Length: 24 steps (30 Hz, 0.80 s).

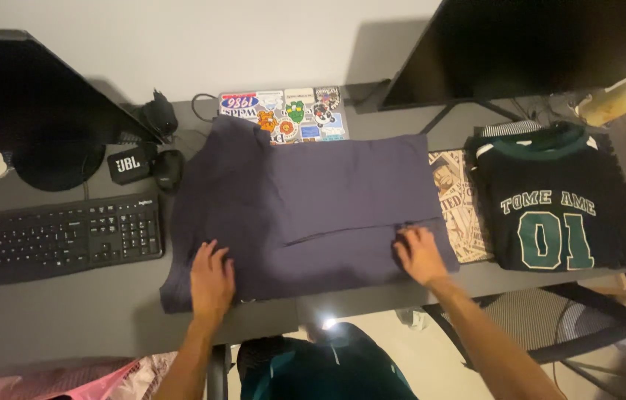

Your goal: The person takes a series of shirts from a basket and folds them one by one on a desk. They handle a gray shirt, a black shirt, and a blue shirt, laying each flat and folding them into a stack.

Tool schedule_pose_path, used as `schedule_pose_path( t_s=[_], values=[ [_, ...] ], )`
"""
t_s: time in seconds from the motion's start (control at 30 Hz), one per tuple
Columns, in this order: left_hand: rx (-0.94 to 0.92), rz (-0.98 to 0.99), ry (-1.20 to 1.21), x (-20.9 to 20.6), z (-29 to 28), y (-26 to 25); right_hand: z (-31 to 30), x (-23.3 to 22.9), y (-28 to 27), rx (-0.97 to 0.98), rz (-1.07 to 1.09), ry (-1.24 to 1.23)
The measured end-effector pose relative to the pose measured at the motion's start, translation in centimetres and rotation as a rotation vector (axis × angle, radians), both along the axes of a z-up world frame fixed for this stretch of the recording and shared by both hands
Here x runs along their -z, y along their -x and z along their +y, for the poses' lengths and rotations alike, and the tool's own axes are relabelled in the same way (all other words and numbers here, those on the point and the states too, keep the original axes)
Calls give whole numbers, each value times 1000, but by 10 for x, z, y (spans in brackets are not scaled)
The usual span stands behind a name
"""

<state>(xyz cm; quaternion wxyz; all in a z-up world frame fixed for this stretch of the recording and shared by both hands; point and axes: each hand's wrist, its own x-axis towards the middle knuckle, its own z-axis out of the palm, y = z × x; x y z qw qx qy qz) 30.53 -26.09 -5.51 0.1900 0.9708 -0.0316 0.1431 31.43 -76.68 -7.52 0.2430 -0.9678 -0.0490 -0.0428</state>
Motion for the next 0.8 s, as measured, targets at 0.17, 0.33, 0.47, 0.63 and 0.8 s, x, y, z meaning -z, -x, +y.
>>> schedule_pose_path(
  t_s=[0.17,0.33,0.47,0.63,0.8],
  values=[
    [-113,195,-168,3,4,-4,11,-6,-2,184,182,156],
    [-271,367,-238,-10,-6,-4,-10,-1,-10,168,233,194],
    [-377,208,43,-31,-11,-50,-10,-11,-56,250,175,74],
    [-102,17,257,-30,-3,-184,-18,-5,-169,147,-78,37],
    [-95,182,152,2,-6,-314,-32,9,-255,-26,-74,153]
  ],
)
